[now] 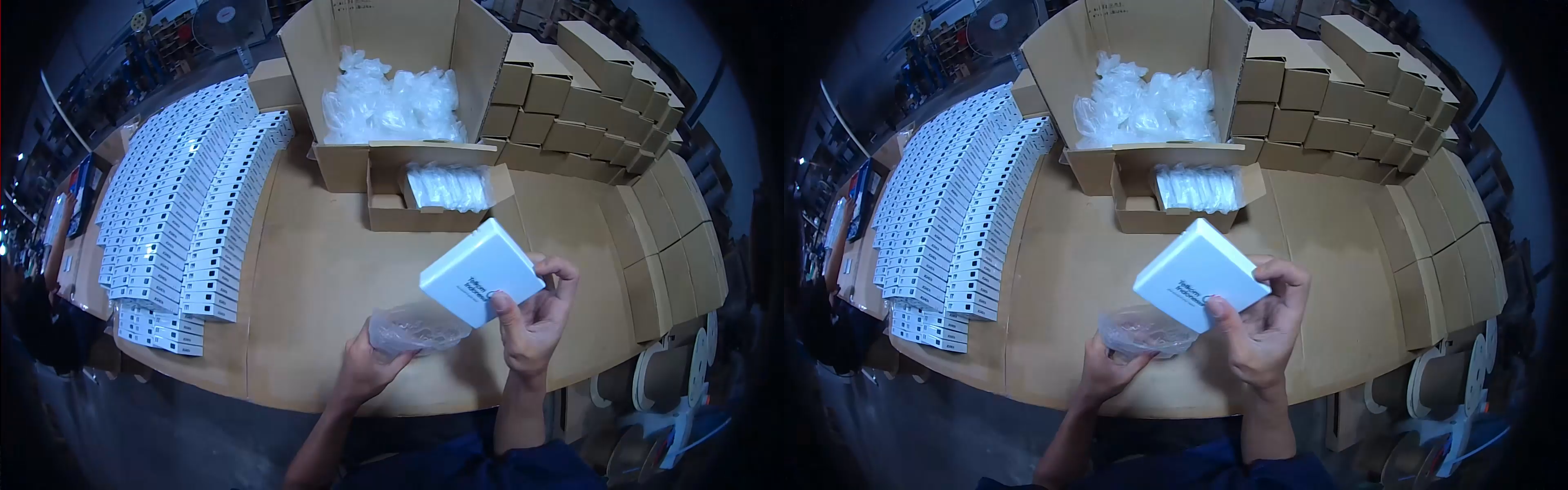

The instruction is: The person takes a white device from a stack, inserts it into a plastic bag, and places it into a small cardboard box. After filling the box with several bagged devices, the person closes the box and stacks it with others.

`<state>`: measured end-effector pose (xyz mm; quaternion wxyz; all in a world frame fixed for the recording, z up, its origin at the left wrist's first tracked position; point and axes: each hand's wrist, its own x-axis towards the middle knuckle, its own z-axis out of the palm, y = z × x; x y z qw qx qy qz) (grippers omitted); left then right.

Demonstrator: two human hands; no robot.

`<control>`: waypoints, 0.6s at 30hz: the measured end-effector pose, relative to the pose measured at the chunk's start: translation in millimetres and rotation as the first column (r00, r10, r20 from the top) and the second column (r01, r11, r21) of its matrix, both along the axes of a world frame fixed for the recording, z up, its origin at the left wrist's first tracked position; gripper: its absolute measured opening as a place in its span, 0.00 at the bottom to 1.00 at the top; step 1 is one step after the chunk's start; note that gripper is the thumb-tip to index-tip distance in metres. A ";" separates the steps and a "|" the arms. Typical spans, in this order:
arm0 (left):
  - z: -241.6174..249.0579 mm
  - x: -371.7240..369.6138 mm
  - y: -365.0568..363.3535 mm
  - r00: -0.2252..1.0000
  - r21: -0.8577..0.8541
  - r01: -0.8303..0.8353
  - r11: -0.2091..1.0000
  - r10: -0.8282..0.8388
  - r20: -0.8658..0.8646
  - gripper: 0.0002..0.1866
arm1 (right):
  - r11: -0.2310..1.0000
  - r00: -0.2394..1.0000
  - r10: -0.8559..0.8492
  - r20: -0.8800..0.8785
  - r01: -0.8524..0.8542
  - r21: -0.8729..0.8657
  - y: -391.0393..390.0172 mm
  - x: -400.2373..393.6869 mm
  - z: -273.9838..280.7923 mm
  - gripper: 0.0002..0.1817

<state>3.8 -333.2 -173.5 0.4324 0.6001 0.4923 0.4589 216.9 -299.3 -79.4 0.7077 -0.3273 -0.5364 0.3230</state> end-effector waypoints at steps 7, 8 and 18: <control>8.6 -0.4 1.2 1.000 0.006 -0.001 1.000 0.001 -0.005 0.24 | 0.977 0.976 0.208 0.067 -0.203 -0.072 6.5 -15.7 1.4 0.21; 8.1 -2.0 1.2 1.000 0.002 -0.005 1.000 0.005 -0.009 0.25 | 0.980 0.978 0.189 0.094 -0.182 -0.080 6.9 -14.4 0.5 0.21; -0.1 -6.2 1.4 0.995 -0.029 0.004 1.000 -0.007 -0.096 0.28 | 0.958 0.922 0.279 0.270 -0.247 -0.147 19.1 -10.5 -7.8 0.18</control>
